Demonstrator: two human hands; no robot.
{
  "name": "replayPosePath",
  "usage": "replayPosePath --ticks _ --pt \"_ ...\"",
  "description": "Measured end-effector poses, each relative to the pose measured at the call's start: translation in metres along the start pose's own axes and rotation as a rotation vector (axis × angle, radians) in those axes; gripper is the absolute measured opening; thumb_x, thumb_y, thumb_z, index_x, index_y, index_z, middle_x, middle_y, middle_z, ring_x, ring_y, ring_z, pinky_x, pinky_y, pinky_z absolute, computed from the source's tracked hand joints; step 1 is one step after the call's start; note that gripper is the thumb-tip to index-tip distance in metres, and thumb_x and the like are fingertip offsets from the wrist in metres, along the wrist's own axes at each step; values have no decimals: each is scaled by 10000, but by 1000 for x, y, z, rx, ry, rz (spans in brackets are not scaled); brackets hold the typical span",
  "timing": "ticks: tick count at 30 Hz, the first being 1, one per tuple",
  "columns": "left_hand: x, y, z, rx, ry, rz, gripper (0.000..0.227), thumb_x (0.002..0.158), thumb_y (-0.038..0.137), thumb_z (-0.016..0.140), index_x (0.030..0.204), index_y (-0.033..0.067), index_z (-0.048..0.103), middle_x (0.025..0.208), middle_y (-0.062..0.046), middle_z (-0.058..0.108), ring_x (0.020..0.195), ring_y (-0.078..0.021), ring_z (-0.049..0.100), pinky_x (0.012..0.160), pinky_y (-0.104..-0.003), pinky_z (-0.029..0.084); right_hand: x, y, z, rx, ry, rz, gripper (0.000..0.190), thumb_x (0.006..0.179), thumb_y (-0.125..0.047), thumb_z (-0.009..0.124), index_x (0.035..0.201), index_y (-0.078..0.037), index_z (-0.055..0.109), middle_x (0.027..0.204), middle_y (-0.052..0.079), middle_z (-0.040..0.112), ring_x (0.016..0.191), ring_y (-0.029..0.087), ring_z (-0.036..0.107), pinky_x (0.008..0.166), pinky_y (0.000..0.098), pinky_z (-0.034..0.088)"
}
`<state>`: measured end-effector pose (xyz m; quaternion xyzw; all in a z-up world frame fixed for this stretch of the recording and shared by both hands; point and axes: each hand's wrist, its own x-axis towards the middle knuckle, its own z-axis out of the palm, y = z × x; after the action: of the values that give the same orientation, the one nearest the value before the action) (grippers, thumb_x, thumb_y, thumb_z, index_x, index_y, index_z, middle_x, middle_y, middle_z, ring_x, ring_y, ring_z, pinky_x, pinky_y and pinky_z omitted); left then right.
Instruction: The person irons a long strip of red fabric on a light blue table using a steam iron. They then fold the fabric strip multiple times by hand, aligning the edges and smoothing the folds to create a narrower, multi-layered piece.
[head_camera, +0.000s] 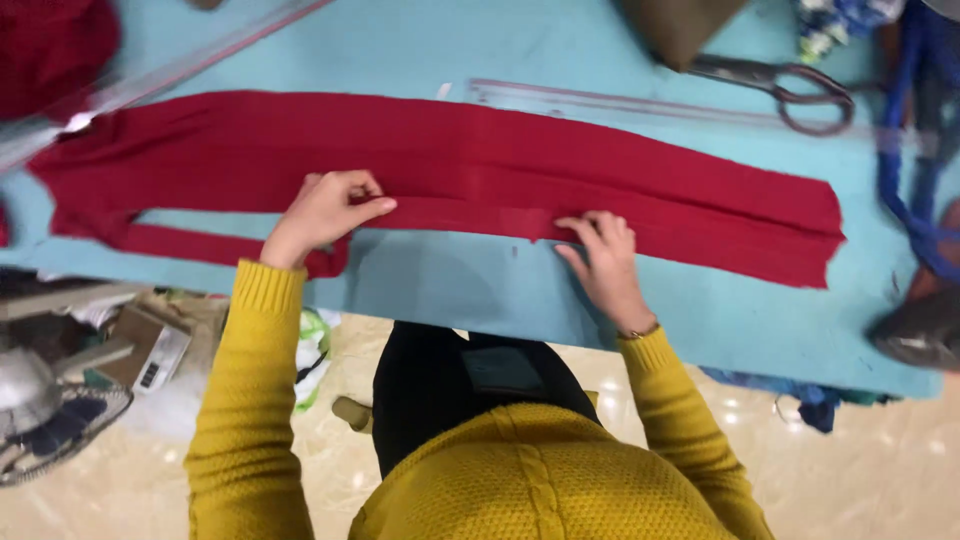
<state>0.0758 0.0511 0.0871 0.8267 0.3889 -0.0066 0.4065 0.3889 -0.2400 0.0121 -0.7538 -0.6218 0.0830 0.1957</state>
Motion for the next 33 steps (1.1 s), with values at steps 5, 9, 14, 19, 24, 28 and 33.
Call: replayPosePath --ticks 5,9,14,19,24,28,33 --pt "-4 -33 -60 -43 -400 -145 313 868 419 733 1052 169 770 723 -51 765 790 -251 720 871 -369 462 1 -15 2 -83 -2 144 342 957 -323 753 1285 -320 656 1208 10 527 1066 271 513 873 412 405" --pt "-18 -70 -117 72 -465 -270 490 841 566 729 1135 175 770 673 -13 794 941 -266 763 1204 -526 199 1 -20 9 -132 23 165 333 979 -343 734 1298 -312 643 1233 28 525 1072 296 514 882 440 410" --pt "-34 -159 -158 -3 -499 -305 251 825 519 776 926 293 817 637 69 771 647 -110 639 739 -293 313 1 -30 19 -234 65 267 226 1031 -311 740 1237 -258 663 1219 79 534 1076 372 529 894 503 429" --pt "-67 -200 -215 -105 -439 -360 223 850 406 812 901 191 786 744 37 712 728 -142 586 852 -355 318 1 -36 23 -238 82 272 269 1048 -335 726 1266 -188 676 1220 152 533 1099 416 498 929 560 381" --pt "-100 -219 -242 -253 -363 -439 552 726 364 832 1209 157 663 1268 2 654 1378 -166 513 951 -308 403 0 -34 28 -247 90 293 327 1055 -367 709 1306 -159 682 1216 187 532 1112 433 465 954 588 349" --pt "-120 -255 -234 -90 -207 -362 623 726 176 824 1229 173 456 1243 -121 541 1168 -270 497 863 -385 402 -1 -33 31 -254 96 287 361 1068 -398 699 1320 -141 673 1181 203 518 1103 453 452 957 618 348" --pt "-132 -273 -232 106 48 -170 381 833 -36 589 1078 134 353 1038 -149 455 761 -427 475 659 -519 355 -3 -27 36 -311 124 267 379 1083 -432 703 1283 -111 687 1170 196 521 1052 443 458 882 601 374"
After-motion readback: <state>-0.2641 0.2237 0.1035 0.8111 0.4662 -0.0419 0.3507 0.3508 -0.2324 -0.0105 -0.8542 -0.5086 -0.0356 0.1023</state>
